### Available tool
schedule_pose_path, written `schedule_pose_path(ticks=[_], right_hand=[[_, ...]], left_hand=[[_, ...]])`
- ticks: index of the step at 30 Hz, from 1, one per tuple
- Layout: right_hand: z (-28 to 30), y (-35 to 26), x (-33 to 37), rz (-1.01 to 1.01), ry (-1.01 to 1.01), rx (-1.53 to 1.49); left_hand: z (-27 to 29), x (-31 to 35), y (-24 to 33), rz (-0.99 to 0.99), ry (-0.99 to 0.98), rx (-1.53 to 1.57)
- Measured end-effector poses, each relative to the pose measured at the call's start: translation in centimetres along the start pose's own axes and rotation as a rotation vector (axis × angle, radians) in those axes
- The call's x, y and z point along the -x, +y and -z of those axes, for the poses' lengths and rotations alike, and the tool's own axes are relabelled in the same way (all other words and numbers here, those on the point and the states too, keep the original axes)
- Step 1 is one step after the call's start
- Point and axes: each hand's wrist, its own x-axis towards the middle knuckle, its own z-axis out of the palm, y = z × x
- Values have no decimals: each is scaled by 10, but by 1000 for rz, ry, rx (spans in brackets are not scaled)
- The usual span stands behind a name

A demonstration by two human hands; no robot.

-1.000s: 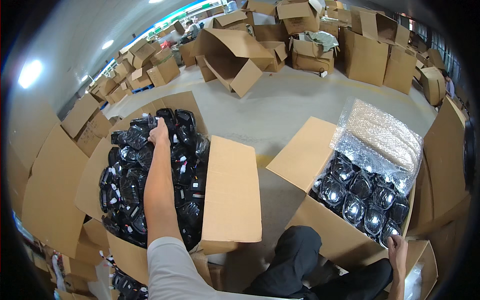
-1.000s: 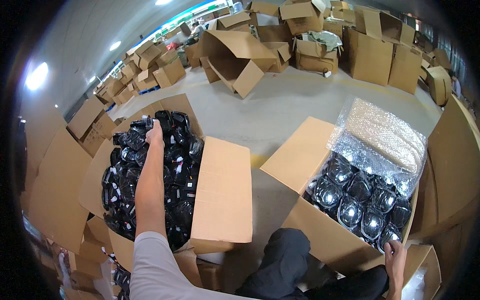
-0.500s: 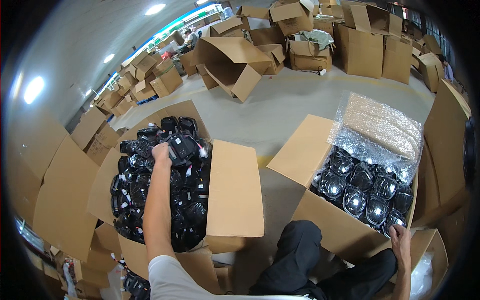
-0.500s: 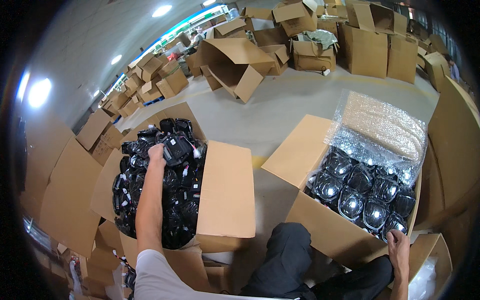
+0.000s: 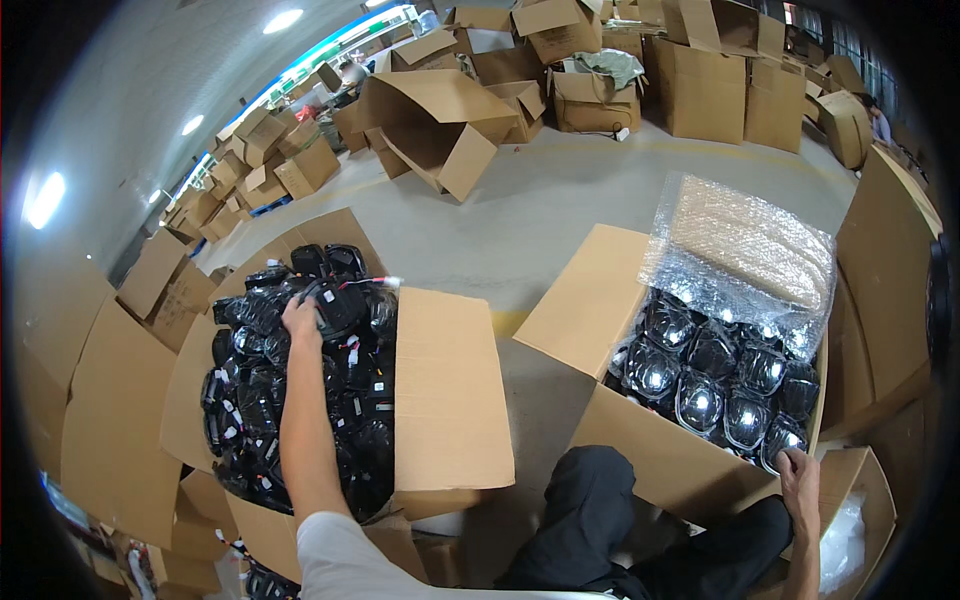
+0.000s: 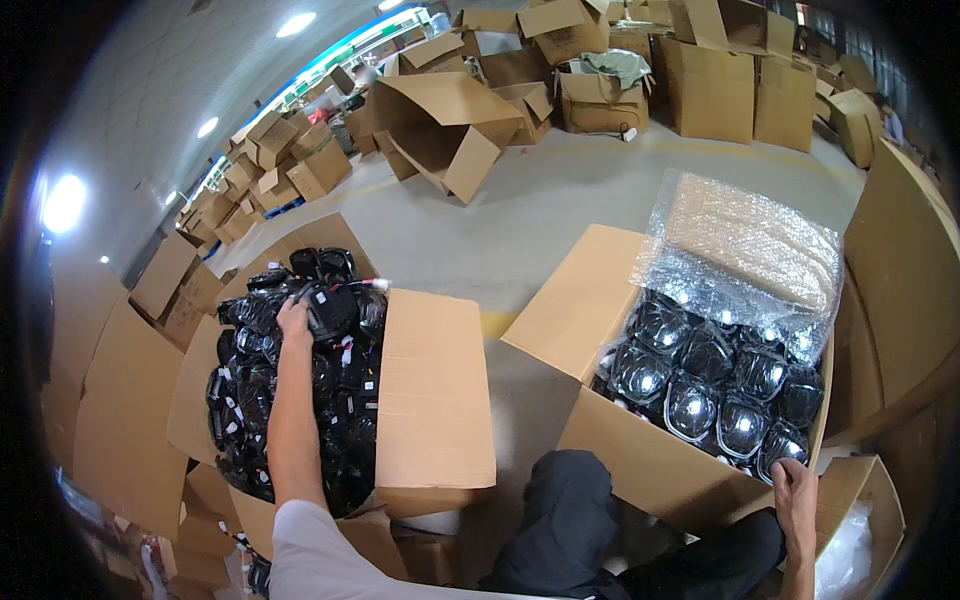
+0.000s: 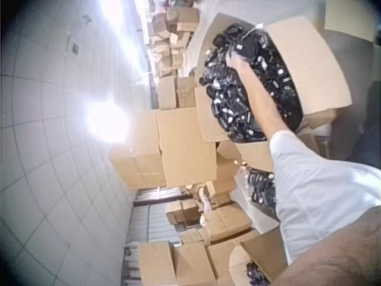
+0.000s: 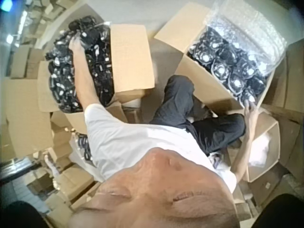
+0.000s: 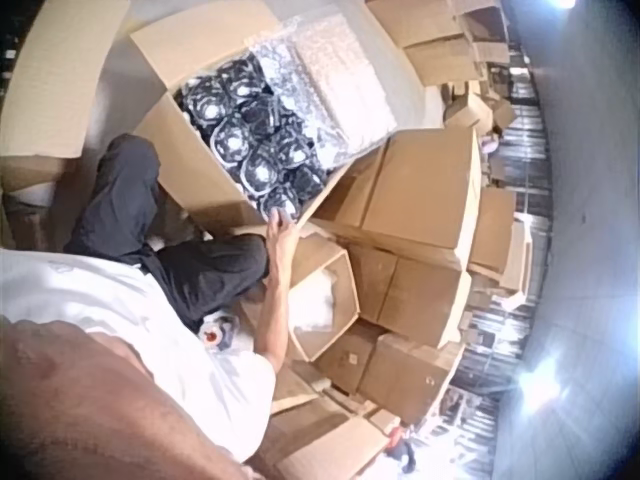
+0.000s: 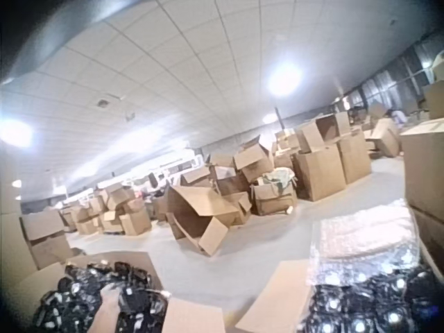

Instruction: The person packs multiple electronic components into a cardboard box with bubble wrap, then labels the box with a marker.

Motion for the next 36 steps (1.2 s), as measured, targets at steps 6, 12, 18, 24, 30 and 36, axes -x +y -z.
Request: schedule_pose_path(ticks=[6,12,18,24,30,36], right_hand=[[-2,-26,-8,236,-70,159],[-34,-170,-59,852,-304,-47],[-25,-290,-70,1153,-279,-339],[-63,-227,-79,599,-1355,-322],[-56,-152,-159,70,-734,-855],[-149,-140,-309,-223,-219,-1470]], left_hand=[[41,127,76,-127,-272,106],[44,227,148,-203,-714,172],[-68,323,221,-246,-1529,-238],[-170,385,209,-102,-1971,-326],[-232,364,130,115,-1396,253],[-281,395,76,565,-895,655]])
